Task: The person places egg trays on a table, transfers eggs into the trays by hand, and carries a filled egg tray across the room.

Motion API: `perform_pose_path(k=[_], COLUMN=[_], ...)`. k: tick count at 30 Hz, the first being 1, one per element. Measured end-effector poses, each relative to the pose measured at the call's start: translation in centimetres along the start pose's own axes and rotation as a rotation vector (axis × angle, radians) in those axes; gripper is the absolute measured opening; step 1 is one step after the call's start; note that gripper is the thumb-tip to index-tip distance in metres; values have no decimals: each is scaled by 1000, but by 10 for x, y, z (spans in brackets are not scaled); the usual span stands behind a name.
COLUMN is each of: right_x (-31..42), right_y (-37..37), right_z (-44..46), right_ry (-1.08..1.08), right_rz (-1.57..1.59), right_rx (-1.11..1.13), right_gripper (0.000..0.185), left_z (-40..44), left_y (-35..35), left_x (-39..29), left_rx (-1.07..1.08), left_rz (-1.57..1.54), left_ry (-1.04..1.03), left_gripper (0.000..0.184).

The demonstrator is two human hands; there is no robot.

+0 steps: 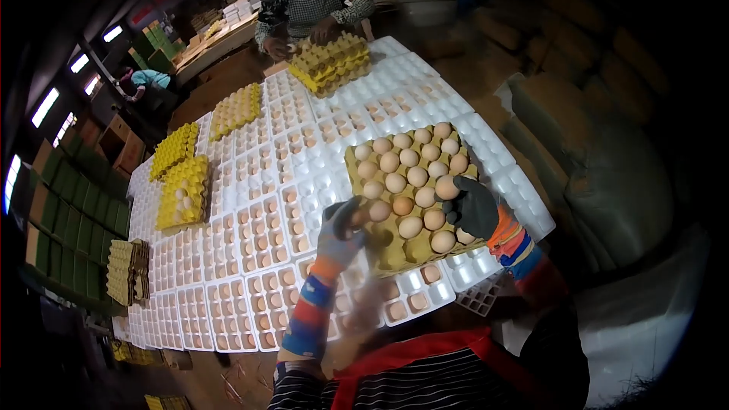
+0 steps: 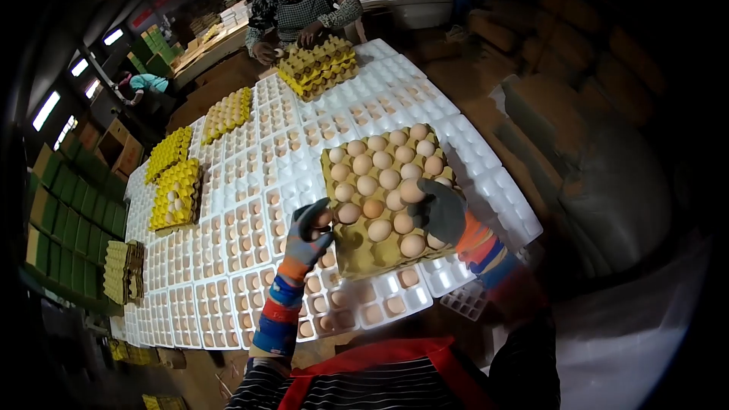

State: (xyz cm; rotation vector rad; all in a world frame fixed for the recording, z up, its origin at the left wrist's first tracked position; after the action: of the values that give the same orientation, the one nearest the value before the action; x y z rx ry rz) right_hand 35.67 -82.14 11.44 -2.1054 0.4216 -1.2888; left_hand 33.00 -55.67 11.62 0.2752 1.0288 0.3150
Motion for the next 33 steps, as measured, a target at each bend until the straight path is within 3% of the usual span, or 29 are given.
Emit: perform_pose_path(k=[2, 5, 8, 10, 12, 13, 14, 16, 17, 18, 20, 21, 22, 24, 27, 30, 31, 32, 33], right_x=[2, 7, 2, 2, 2, -2, -5, -11, -5, -13, -29, -37, -43, -45, -53, -71, -74, -78, -82], right_y=[-8, -39, -45, -56, -73, -69, -73, -82, -126, -124, -124, -135, -151, -187, -220, -223, -226, -227, -230], right_z=[15, 33, 55, 63, 70, 79, 82, 88, 67, 87, 124, 136, 147, 153, 176, 217, 229, 239, 252], right_ry=[-19, -25, -30, -16, -9, 84, 161, 325, 323, 207, -27, -60, -87, -26, -45, -155, -143, -155, -180], right_rz=[-8, 28, 51, 72, 9, 15, -69, -228, -226, -239, -258, -225, -192, -336, -402, -366, -394, -363, -341], right_rx=[34, 122, 124, 132, 151, 104, 142, 200, 268, 234, 165, 197, 227, 99, 65, 80, 83, 72, 76], right_gripper=[22, 21, 22, 26, 27, 27, 29, 32, 33, 33, 35, 35, 35, 32, 24, 22, 21, 21, 21], left_z=[15, 31, 31, 17, -2, -6, -5, 3, 21, 24, 58, 65, 70, 82, 115, 143, 156, 169, 168], left_y=[-12, -24, -9, 4, 12, 27, 46, 89, 111, 115, 111, 109, 107, 116, 101, 89, 99, 103, 101], left_x=[-37, -42, -25, 15, 63, 72, 89, 131, 140, 164, 161, 174, 181, 180, 253, 287, 284, 292, 292], left_rx=[256, 341, 188, 58, 41, -41, -138, -254, -296, -186, 51, 241, 273, -10, 111, 598, 488, 121, -146], left_rz=[667, 931, 645, 310, -480, -678, -670, -258, 210, 453, 892, 847, 821, 736, 692, 742, 648, 617, 859], left_ry=[107, 117, 114, 109, 608, 699, 694, 733, 424, 540, 482, 541, 504, 361, 385, 495, 531, 244, -107], left_gripper=[55, 47, 38, 46, 48, 48, 49, 50, 53, 49, 44, 37, 29, 22, 33, 28, 27, 27, 30])
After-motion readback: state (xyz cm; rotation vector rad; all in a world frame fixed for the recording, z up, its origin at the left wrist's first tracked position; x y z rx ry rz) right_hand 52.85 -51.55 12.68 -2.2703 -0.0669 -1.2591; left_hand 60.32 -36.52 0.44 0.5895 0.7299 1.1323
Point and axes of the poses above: each hand's wrist, its own z-axis towards the middle knuckle, its own y-axis out of the back of the hand, x = y × z, the point moved 5 cm from there along z, towards the middle knuckle, and after that the axes turned 2 degrees about -y, right-handed, at the moved point
